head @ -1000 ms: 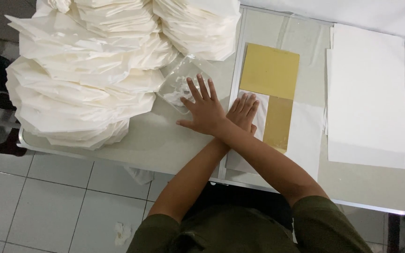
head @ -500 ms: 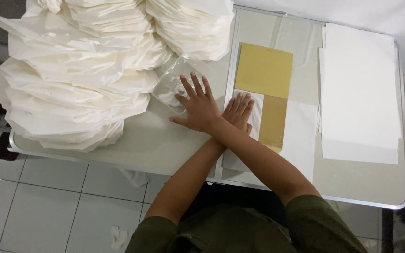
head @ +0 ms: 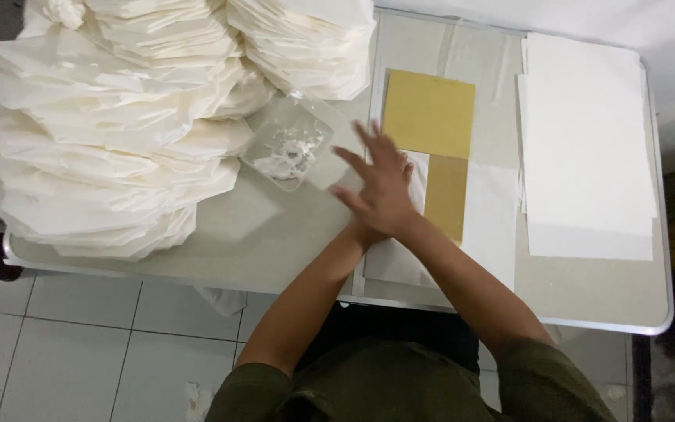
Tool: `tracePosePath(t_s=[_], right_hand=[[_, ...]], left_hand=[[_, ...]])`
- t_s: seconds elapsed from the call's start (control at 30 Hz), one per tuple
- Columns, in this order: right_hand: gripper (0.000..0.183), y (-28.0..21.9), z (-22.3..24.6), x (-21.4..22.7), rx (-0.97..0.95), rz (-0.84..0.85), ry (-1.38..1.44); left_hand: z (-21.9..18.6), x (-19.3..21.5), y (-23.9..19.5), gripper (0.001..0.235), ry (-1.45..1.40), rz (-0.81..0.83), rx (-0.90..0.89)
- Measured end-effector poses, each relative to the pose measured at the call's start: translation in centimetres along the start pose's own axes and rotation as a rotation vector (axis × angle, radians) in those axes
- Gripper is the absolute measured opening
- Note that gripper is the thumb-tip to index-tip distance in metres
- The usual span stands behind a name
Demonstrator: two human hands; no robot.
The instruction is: Applying glue and folding paper sheets around a cardboard template to assemble a box component.
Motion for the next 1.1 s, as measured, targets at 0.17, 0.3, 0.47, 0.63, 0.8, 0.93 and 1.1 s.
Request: tracePosePath(t_s=[0.17,0.3,0.47,0.63,0.8,0.93,1.1], right_hand=[[0.054,-8.1,-3.9,6.8,0.022,-0.296,-0.113],[0.050,-14.8,-5.2,7.7,-0.098,-0.225,-0.200],[0.052,-19.4,-5.5,6.3,-0.206,-0.109,-0.252],[0.061,-20.5,-4.5,5.3,-0.259,-0.067,-0.188],[0.071,-21.3,-2.8,4.0,-0.242,0.030,-0.126],[0.078,-20.0,-3.6,4.7,-0.291,0.013,-0.279],[0.073,-19.1,-4.5,4.4,-0.342,0.104,-0.358]], left_hand=[[3.5,-12.7,-0.3,0.082,-3.044,-0.849,-0.079],[3.4,-10.4,0.0,0.077,-3.081,-0.832,-0.135],[4.0,-11.8,-0.3,0.077,-3.057,-0.727,-0.190],[4.0,-10.8,-0.7,0.079,-2.957,-0.713,-0.112],[3.9,-11.2,-0.8,0.076,-2.966,-0.691,-0.096],[4.2,-12.0,-0.6,0.074,-2.970,-0.690,-0.064],[4.6,-13.2,-0.8,0.073,-2.971,-0.708,-0.058]])
Point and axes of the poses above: each hand's wrist, its own y-axis towards the middle knuckle, its own x-axis out of the back of the hand, z = x × y, the point moved 6 cm from there along y, towards the middle knuckle, and after that the axes turned 14 degrees about -z, right-handed, at the moved point
